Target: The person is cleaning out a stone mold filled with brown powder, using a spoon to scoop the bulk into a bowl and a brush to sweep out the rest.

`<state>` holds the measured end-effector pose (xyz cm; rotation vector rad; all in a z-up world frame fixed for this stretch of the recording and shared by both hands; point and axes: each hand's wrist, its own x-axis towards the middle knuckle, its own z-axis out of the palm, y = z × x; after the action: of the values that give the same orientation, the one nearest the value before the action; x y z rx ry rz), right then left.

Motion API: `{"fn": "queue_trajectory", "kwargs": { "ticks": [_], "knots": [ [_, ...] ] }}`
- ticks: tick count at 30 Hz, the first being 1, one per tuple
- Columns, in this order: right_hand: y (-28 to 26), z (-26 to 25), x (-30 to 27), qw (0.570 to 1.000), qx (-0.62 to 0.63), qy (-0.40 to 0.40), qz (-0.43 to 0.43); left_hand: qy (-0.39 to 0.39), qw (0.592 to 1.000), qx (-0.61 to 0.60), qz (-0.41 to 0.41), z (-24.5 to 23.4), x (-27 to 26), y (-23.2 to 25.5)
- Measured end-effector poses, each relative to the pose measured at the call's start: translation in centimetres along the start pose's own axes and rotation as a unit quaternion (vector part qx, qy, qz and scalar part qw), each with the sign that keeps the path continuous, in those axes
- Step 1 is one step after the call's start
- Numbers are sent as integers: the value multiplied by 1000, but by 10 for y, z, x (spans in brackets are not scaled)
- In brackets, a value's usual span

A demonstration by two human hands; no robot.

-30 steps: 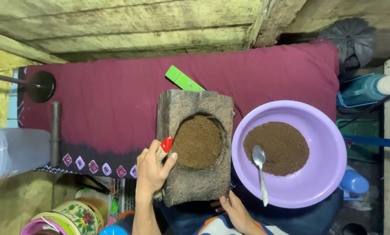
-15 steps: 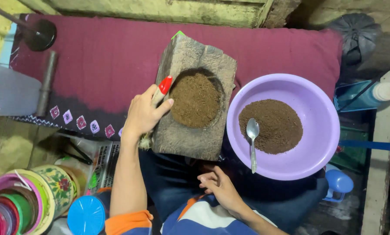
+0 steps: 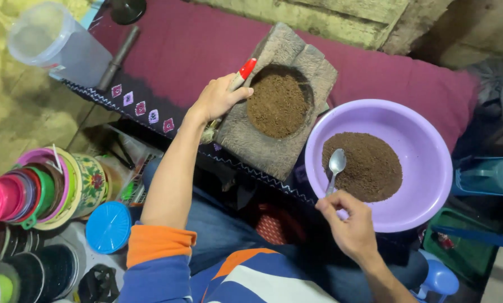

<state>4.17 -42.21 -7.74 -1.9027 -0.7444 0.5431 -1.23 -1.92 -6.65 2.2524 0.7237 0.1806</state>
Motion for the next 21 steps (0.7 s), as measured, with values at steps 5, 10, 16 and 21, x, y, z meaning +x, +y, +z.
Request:
{"fn": "queue_trajectory", "kwargs": {
  "ticks": [5, 10, 16, 21],
  "knots": [
    [26, 7, 21, 984, -137, 74, -87, -27, 998, 31, -50, 9, 20, -15],
    [34, 14, 32, 969, -235, 51, -53, -63, 995, 34, -65, 0, 29, -10],
    [32, 15, 31, 957, -289, 7, 9, -121, 988, 29, -97, -7, 20, 4],
    [46, 16, 42, 974, -222, 0, 32, -166, 975, 15, -144, -10, 45, -8]
  ]
}}
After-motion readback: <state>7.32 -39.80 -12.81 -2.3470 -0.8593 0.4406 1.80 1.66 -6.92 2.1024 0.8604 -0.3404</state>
